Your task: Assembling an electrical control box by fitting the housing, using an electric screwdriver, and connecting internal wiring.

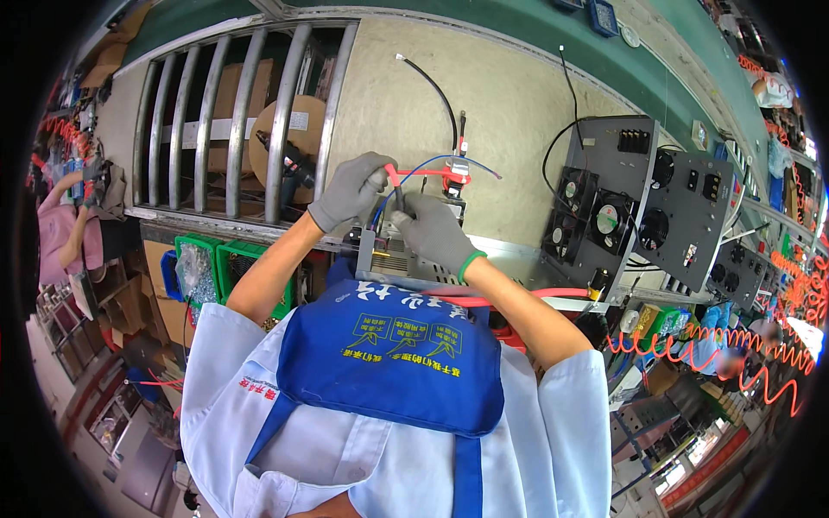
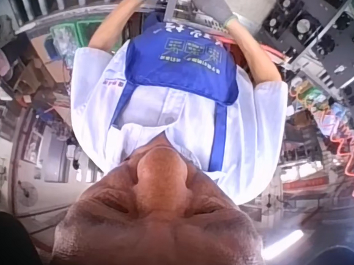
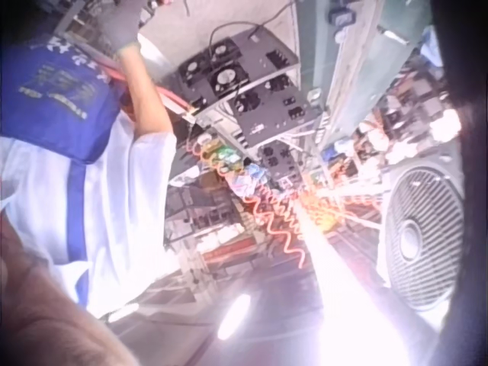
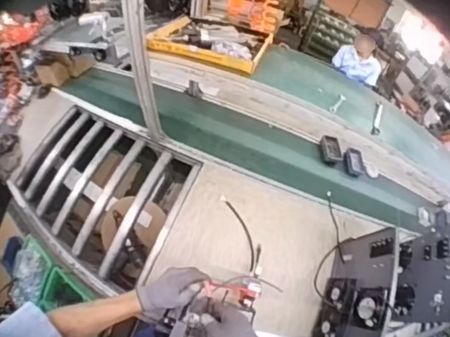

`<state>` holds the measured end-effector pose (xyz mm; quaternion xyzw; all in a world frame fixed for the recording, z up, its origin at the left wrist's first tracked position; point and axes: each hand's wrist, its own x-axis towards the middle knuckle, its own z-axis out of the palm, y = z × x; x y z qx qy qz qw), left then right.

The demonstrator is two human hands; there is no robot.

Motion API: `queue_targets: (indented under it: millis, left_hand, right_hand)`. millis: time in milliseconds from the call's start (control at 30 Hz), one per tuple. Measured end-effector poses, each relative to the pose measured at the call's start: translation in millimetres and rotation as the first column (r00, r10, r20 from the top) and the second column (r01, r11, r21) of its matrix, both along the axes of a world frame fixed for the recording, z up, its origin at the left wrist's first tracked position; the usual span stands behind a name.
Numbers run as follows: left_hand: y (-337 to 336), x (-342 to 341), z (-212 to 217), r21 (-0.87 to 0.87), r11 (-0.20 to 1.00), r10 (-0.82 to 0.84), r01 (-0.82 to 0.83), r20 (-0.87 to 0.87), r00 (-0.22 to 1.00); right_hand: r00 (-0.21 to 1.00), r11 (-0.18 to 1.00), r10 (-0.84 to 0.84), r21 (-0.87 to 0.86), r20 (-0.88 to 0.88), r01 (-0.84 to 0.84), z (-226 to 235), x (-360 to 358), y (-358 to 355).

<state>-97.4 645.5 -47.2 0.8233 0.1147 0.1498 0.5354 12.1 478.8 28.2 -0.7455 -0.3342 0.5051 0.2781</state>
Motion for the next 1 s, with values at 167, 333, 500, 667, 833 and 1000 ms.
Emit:
queue_targets:
  millis: [167, 333, 500, 667, 833, 1000]
  left_hand:
    - [0, 3, 3, 0.151, 0.987, -0.056, 0.054, 0.014, 0.998]
    - [2, 6, 9, 0.158, 0.982, -0.1, 0.1, -0.008, 0.995]
    - [-3, 1, 2, -0.01, 0.999, 0.033, -0.034, -0.079, 0.996]
    - [-2, 3, 10, 0.085, 0.995, -0.043, 0.047, -0.054, 0.998]
    - [-1, 4, 3, 0.136, 0.985, -0.102, 0.108, -0.049, 0.994]
    - [-1, 0, 1, 0.095, 0.991, -0.092, 0.096, -0.043, 0.995]
  right_hand:
    - [0.929, 0.999, 0.034, 0.012, 0.367, -0.042, 8, -9, 1]
    - [0.854, 0.955, 0.214, 0.084, 0.475, -0.285, 12, -17, 6]
    - [0.957, 0.992, 0.129, -0.04, 0.259, -0.123, 28, 2, 26]
    - [0.932, 0.945, 0.306, -0.183, 0.195, -0.272, 29, 19, 15]
    - [0.961, 0.954, 0.09, -0.254, -0.263, -0.159, 11, 13, 8]
    - [0.918, 0.964, -0.063, -0.261, -0.392, -0.046, 10, 1, 12]
